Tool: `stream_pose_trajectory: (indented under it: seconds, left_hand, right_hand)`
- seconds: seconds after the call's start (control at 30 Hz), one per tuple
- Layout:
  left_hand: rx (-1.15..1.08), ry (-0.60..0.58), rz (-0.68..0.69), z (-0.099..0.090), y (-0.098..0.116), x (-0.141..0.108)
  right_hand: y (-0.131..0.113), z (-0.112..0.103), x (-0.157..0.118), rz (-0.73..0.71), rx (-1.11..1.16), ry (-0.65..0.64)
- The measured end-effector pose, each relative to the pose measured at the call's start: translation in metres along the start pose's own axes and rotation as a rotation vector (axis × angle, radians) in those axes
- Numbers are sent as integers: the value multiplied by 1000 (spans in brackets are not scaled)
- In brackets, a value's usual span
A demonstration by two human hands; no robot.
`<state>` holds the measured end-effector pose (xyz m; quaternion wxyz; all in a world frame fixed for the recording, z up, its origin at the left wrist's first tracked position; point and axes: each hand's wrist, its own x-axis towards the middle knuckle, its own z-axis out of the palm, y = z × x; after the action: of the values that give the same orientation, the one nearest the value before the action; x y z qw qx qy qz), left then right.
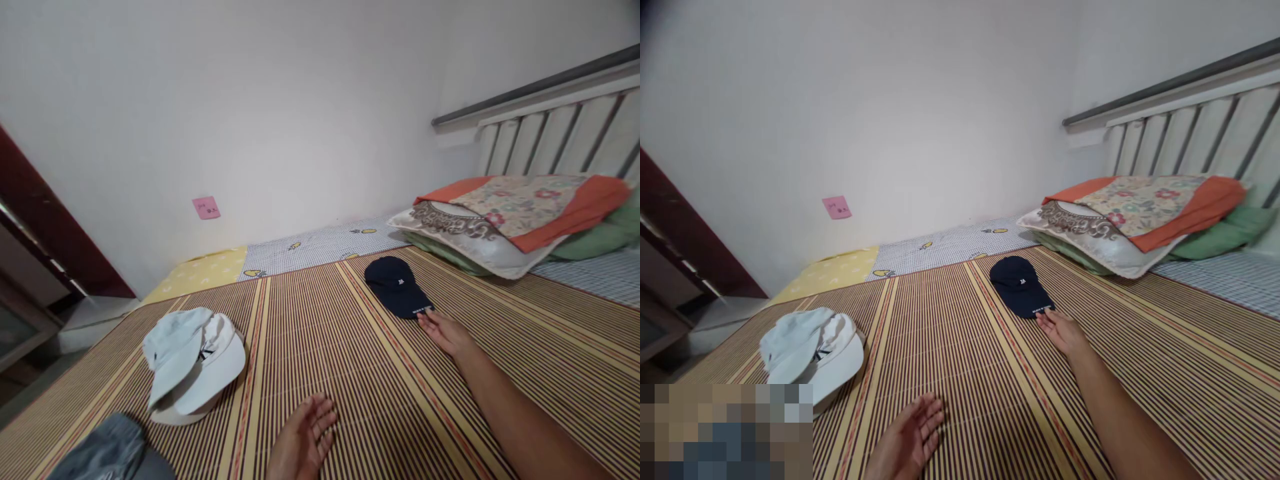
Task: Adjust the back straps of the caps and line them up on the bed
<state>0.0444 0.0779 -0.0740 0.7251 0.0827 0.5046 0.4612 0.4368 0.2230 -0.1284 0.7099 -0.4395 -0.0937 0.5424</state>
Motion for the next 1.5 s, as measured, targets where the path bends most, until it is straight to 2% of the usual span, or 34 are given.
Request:
stream_pose_trajectory:
  seconds: [0.47, 0.7, 0.93, 1.1, 1.5]
  left_hand:
    - [39, 12, -8, 6, 3, -5]
    - [37, 9, -12, 4, 2, -5]
    - [-27, -24, -96, -4, 5, 3]
    - [-28, -24, -23, -4, 0, 5]
    - [-28, -31, -1, 2, -2, -2]
  right_hand:
    - [-1, 0, 8, 42, 27, 37]
    - [0, -2, 9, 45, -6, 11]
    - [3, -5, 10, 15, -10, -23]
    - [4, -6, 11, 8, -2, -26]
    - [4, -6, 11, 1, -8, -19]
